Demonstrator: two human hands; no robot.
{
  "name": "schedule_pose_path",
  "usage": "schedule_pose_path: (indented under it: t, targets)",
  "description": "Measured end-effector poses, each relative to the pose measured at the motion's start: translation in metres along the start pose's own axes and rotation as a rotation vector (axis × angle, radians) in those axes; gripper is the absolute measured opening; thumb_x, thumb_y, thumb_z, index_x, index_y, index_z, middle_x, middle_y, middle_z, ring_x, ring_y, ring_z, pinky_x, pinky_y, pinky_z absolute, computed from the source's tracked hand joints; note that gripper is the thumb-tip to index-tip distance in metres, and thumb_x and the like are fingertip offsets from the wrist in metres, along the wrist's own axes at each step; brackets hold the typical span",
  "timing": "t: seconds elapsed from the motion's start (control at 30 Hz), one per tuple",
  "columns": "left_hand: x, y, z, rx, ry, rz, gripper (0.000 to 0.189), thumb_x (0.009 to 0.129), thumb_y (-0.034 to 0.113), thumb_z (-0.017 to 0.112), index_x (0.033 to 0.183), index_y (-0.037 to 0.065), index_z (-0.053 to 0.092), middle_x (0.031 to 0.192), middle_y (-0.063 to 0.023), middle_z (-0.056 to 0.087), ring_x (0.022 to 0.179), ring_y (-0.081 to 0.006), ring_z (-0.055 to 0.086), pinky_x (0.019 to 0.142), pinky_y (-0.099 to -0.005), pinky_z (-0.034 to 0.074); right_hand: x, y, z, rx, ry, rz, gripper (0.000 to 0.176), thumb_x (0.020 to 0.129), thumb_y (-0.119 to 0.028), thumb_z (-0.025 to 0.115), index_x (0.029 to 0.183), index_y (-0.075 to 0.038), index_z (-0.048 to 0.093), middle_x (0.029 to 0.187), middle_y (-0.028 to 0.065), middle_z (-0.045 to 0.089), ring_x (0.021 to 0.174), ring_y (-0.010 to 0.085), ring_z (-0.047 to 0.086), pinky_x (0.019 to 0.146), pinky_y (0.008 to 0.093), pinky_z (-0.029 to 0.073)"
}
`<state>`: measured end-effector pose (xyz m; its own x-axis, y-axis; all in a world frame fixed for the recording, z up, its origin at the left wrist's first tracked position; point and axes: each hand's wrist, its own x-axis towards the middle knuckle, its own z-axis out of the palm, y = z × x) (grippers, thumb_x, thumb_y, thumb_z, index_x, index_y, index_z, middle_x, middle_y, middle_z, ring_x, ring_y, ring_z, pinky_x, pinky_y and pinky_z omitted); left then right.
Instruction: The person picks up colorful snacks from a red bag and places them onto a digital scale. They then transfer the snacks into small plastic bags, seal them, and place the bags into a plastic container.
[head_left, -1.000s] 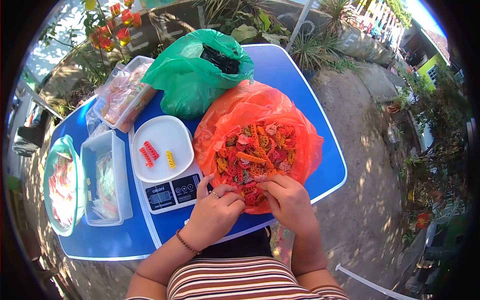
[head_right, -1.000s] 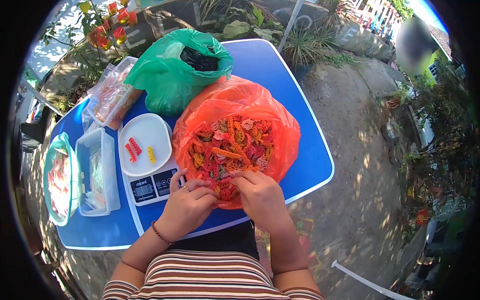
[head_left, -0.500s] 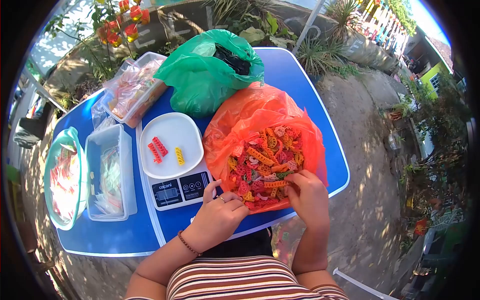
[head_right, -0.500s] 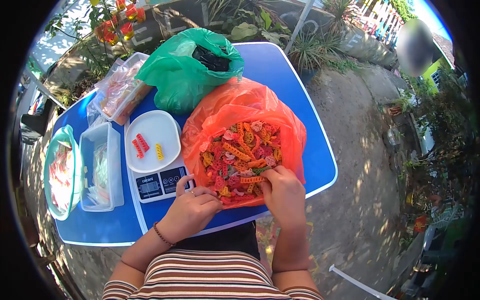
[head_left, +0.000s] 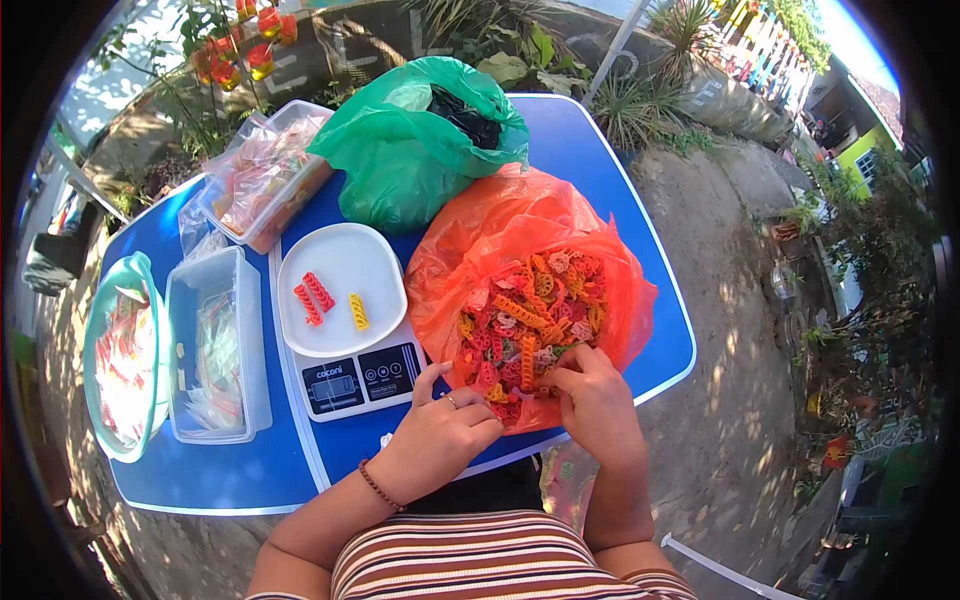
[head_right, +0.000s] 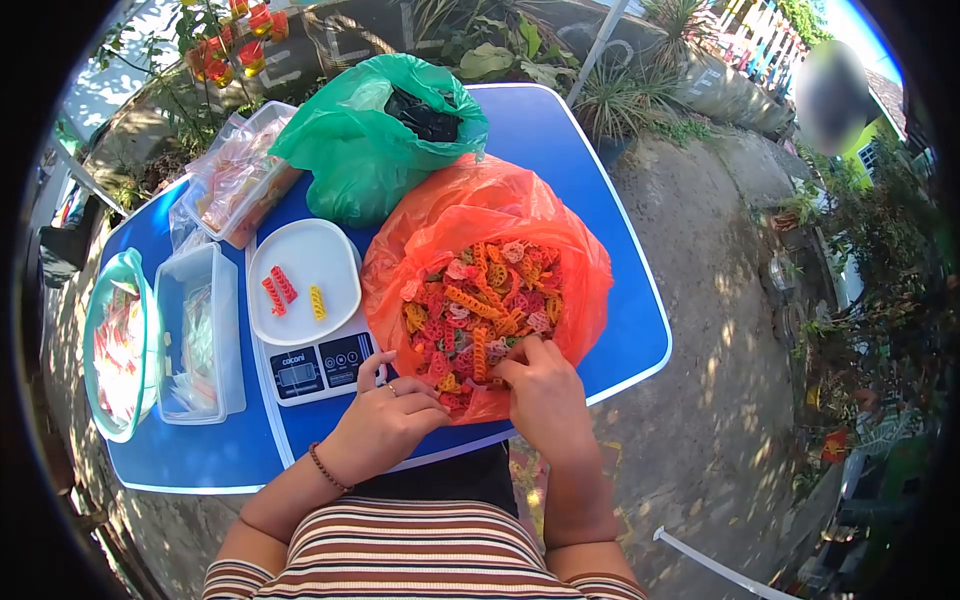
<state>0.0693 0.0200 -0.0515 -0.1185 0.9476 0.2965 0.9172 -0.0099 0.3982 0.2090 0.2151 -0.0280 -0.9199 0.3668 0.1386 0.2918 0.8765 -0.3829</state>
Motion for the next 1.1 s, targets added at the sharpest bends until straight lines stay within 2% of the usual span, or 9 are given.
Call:
schedule_pose_path:
  t: [0.23, 0.33, 0.43, 0.53, 0.73, 0.87, 0.9, 1.03, 1.1]
  targets:
    - [0.000, 0.000, 0.004, -0.026, 0.087, -0.038, 0.010, 0.086, 0.011, 0.070, 0.091, 0.018, 0.075, 0.090, 0.0054, 0.074, 0.098, -0.0119, 0.068, 0.115, -0.0545, 0.029, 0.008, -0.005, 0.007, -0.052, 0.054, -0.010, 0.016, 0.076, -0.001, 0.076, 0.092, -0.006, 0.078, 0.096, 0.0101, 0.062, 0.092, 0.0314, 0.062, 0.081, 0.0423, 0.054]
    - [-0.002, -0.001, 0.003, -0.052, 0.146, -0.062, 0.010, 0.086, 0.013, 0.069, 0.094, 0.017, 0.074, 0.092, 0.0050, 0.073, 0.100, -0.0127, 0.068, 0.115, -0.0548, 0.028, 0.012, -0.007, 0.010, 0.101, 0.164, -0.037, 0.015, 0.082, -0.004, 0.075, 0.097, -0.004, 0.075, 0.091, 0.0106, 0.064, 0.085, 0.0317, 0.064, 0.074, 0.0403, 0.055]
    - [-0.002, 0.000, -0.004, -0.079, 0.191, -0.113, 0.015, 0.085, 0.019, 0.077, 0.100, 0.019, 0.075, 0.100, 0.0055, 0.074, 0.102, -0.0130, 0.067, 0.114, -0.0527, 0.027, 0.013, -0.011, 0.009, 0.365, 0.243, 0.044, 0.012, 0.092, -0.005, 0.072, 0.103, 0.000, 0.071, 0.087, 0.0100, 0.068, 0.076, 0.0241, 0.069, 0.068, 0.0337, 0.056]
    - [-0.004, 0.002, -0.014, -0.083, 0.261, -0.162, 0.026, 0.081, 0.024, 0.085, 0.106, 0.020, 0.075, 0.108, 0.0059, 0.074, 0.105, -0.0132, 0.067, 0.114, -0.0502, 0.025, 0.012, -0.029, 0.004, 0.774, 0.138, 0.318, 0.014, 0.099, -0.008, 0.069, 0.109, 0.003, 0.067, 0.086, 0.0078, 0.070, 0.077, 0.0138, 0.070, 0.066, 0.0268, 0.056]
    - [-0.026, -0.011, -0.029, 0.037, 0.352, -0.257, 0.030, 0.081, 0.024, 0.085, 0.108, 0.020, 0.075, 0.111, 0.0059, 0.074, 0.108, -0.0143, 0.066, 0.114, -0.0503, 0.024, 0.026, -0.055, 0.015, 1.176, 0.072, 0.171, 0.022, 0.102, -0.003, 0.063, 0.123, 0.003, 0.063, 0.090, 0.0021, 0.069, 0.088, 0.0095, 0.068, 0.073, 0.0244, 0.056]
    - [-0.048, -0.019, -0.042, 0.117, 0.405, -0.380, 0.025, 0.083, 0.022, 0.084, 0.106, 0.019, 0.076, 0.110, 0.0049, 0.075, 0.108, -0.0151, 0.066, 0.114, -0.0499, 0.024, 0.044, -0.090, 0.016, 0.697, 0.050, -0.025, 0.021, 0.094, -0.001, 0.068, 0.114, 0.004, 0.069, 0.091, 0.0082, 0.073, 0.082, 0.0146, 0.069, 0.073, 0.0281, 0.055]
    - [-0.055, -0.021, -0.045, 0.129, 0.416, -0.414, 0.024, 0.083, 0.021, 0.083, 0.106, 0.018, 0.076, 0.110, 0.0047, 0.075, 0.108, -0.0153, 0.066, 0.114, -0.0497, 0.024, 0.052, -0.102, 0.021, 0.604, 0.117, -0.088, 0.020, 0.089, -0.003, 0.070, 0.108, 0.004, 0.071, 0.093, 0.0140, 0.074, 0.080, 0.0235, 0.071, 0.073, 0.0332, 0.057]
    - [-0.080, -0.029, -0.058, 0.168, 0.458, -0.512, 0.022, 0.086, 0.021, 0.080, 0.106, 0.017, 0.076, 0.110, 0.0035, 0.075, 0.107, -0.0150, 0.066, 0.114, -0.0498, 0.024, 0.082, -0.131, 0.057, 0.459, 0.173, -0.199, 0.020, 0.089, -0.007, 0.068, 0.106, 0.003, 0.071, 0.091, 0.0193, 0.073, 0.082, 0.0351, 0.071, 0.074, 0.0435, 0.057]
    - [-0.090, -0.031, -0.063, 0.181, 0.468, -0.542, 0.022, 0.086, 0.021, 0.080, 0.106, 0.016, 0.076, 0.110, 0.0031, 0.075, 0.106, -0.0153, 0.066, 0.113, -0.0498, 0.024, 0.103, -0.140, 0.075, 0.361, 0.144, -0.205, 0.020, 0.090, -0.005, 0.069, 0.108, 0.004, 0.071, 0.090, 0.0191, 0.073, 0.077, 0.0321, 0.073, 0.071, 0.0409, 0.058]
